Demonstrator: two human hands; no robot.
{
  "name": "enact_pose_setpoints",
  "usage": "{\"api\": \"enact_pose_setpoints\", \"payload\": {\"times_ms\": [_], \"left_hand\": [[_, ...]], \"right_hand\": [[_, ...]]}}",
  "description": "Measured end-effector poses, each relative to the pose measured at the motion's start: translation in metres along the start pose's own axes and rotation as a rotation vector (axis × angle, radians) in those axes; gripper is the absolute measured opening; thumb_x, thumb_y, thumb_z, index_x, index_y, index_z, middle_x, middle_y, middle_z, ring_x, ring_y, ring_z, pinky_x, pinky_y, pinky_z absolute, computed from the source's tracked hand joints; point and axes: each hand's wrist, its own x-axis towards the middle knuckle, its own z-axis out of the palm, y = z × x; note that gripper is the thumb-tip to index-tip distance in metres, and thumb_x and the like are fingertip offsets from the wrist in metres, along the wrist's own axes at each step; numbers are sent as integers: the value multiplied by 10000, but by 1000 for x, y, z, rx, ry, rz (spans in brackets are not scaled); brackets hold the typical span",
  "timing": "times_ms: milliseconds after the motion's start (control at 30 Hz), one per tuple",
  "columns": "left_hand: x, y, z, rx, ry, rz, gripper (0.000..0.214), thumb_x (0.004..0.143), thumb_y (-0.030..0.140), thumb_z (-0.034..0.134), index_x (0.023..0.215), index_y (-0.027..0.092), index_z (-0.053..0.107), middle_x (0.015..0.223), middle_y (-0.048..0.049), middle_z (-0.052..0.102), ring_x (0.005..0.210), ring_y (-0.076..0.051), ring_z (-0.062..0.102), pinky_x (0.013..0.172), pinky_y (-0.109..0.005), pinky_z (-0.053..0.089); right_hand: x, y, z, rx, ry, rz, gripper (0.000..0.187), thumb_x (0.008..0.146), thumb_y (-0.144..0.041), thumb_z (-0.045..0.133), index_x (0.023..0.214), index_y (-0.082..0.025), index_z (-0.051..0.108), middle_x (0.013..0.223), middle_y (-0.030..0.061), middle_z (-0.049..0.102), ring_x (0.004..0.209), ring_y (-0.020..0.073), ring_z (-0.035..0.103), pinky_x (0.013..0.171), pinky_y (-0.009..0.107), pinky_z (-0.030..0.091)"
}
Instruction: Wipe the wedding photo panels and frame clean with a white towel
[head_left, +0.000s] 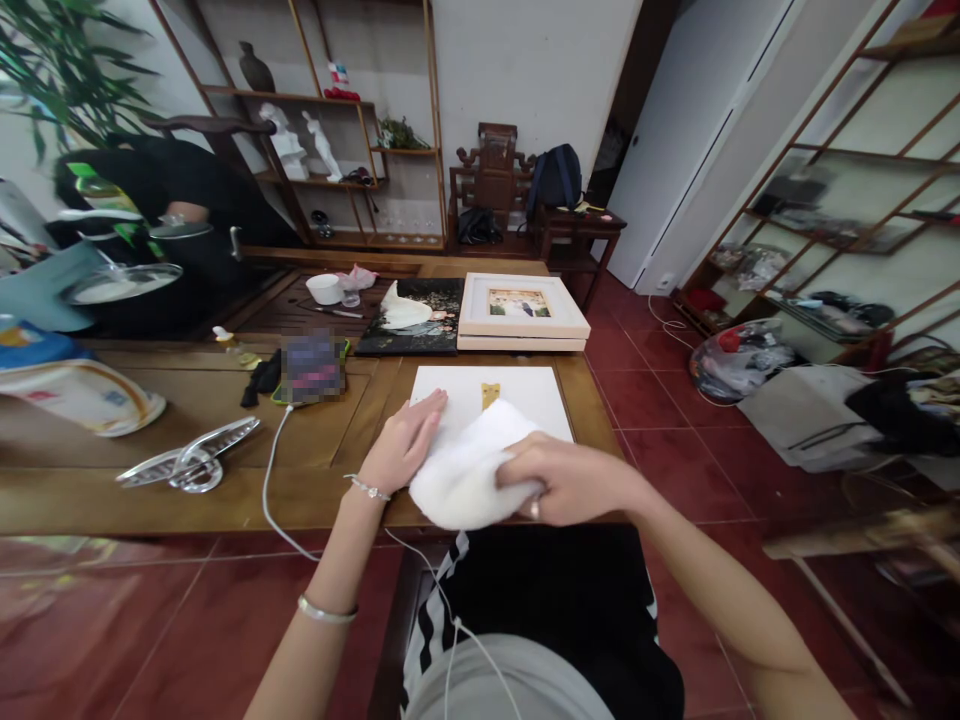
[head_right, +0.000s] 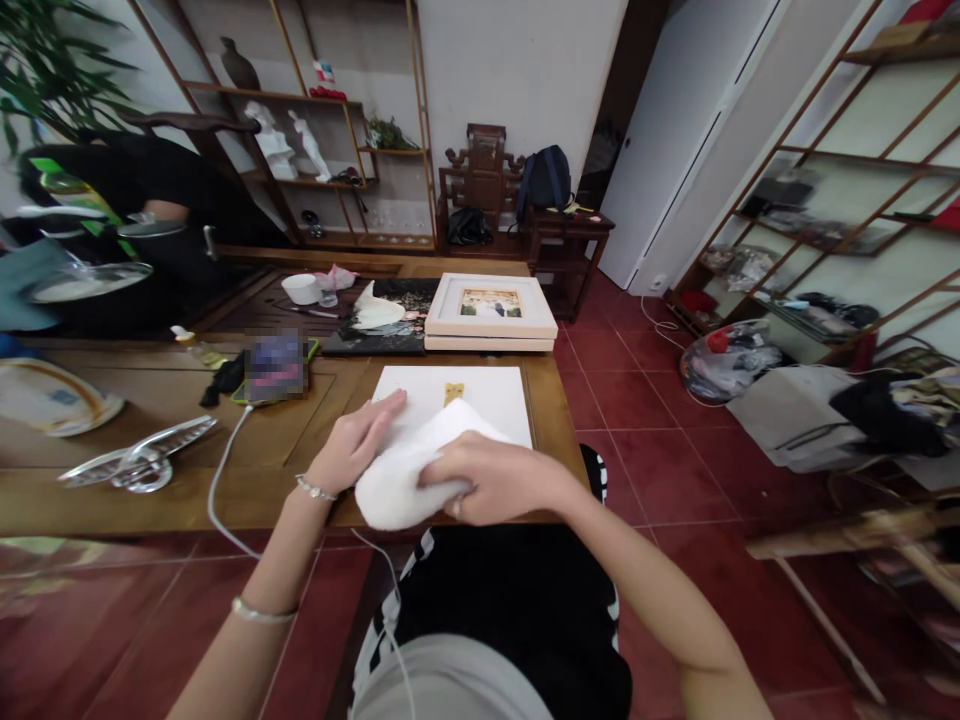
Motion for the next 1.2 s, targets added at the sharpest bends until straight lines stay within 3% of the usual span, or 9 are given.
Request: {"api": "enact_pose_setpoints", "payload": {"times_ms": [167, 267, 367, 433, 533, 633, 733, 933, 1200], "left_hand": [[3, -4, 5, 79, -71, -11, 377, 932, 356, 400, 1166, 209, 657, 1325, -96, 575, 1286, -260, 488, 1131, -527, 257], [3, -4, 6, 76, -45, -9, 370, 933, 343, 409, 1172, 198, 651, 1312, -105, 585, 1280, -249, 495, 1123, -528, 270], [2, -4, 7, 75, -39, -8, 369, 927, 344, 430, 1188, 194, 643, 1318, -109, 581, 1283, -248, 491, 1126, -521, 268], [2, -4, 7, 74, -38, -7, 371, 922, 349, 443, 1192, 187, 641, 1320, -111, 580, 1284, -251, 490, 1128, -517, 268], [2, -4, 7, 86, -36, 2, 369, 918, 352, 451, 1182, 182, 647, 1321, -108, 581, 1279, -261, 496, 1128, -519, 273], [3, -4, 6, 111, -19, 12, 356, 917, 351, 454, 1141, 183, 673, 1255, -100, 636, 1229, -275, 546, 1119, -508, 306], [4, -4, 5, 129, -8, 28, 354, 913, 347, 459, 1111, 166, 690, 1166, -99, 688, 1151, -276, 600, 1092, -470, 367], [3, -6, 7, 118, -8, 11, 364, 920, 347, 451, 1134, 157, 675, 1236, -109, 648, 1197, -271, 572, 1133, -503, 285], [2, -6, 7, 83, -24, -26, 372, 918, 352, 448, 1177, 175, 647, 1315, -103, 586, 1272, -241, 506, 1134, -494, 281]], "right_hand": [[-14, 14, -43, -129, 471, 266, 26, 728, -152, 563, 714, -173, 570, 649, -34, 565, 587, 122, 502, 579, 241, 402], [-4, 26, -51, -351, 749, 402, 192, 741, -179, 608, 932, -156, 610, 845, 40, 647, 734, 202, 586, 667, 311, 459], [20, 39, -44, -572, 841, 391, 343, 771, -54, 493, 1087, -135, 596, 1078, 130, 624, 983, 279, 582, 804, 381, 472], [42, 47, -34, -667, 761, 311, 446, 773, 27, 404, 1148, -137, 580, 1219, 155, 567, 1143, 287, 513, 909, 411, 435], [74, 57, -16, -720, 500, 170, 483, 798, 58, 377, 1185, -160, 566, 1293, 153, 530, 1244, 279, 438, 988, 445, 365], [98, 65, 1, -670, 221, 58, 403, 847, 7, 418, 1171, -180, 566, 1158, 126, 603, 1140, 266, 513, 959, 443, 351], [107, 72, 8, -584, 57, 49, 332, 853, -23, 444, 1108, -184, 584, 1033, 89, 636, 976, 235, 568, 838, 361, 376], [92, 82, -4, -556, 18, 138, 443, 764, 47, 450, 1117, -191, 575, 994, 77, 635, 877, 212, 570, 657, 282, 334], [46, 91, -27, -563, 25, 307, 482, 712, 55, 444, 1109, -180, 583, 1002, 86, 617, 898, 228, 560, 658, 276, 336]]}}
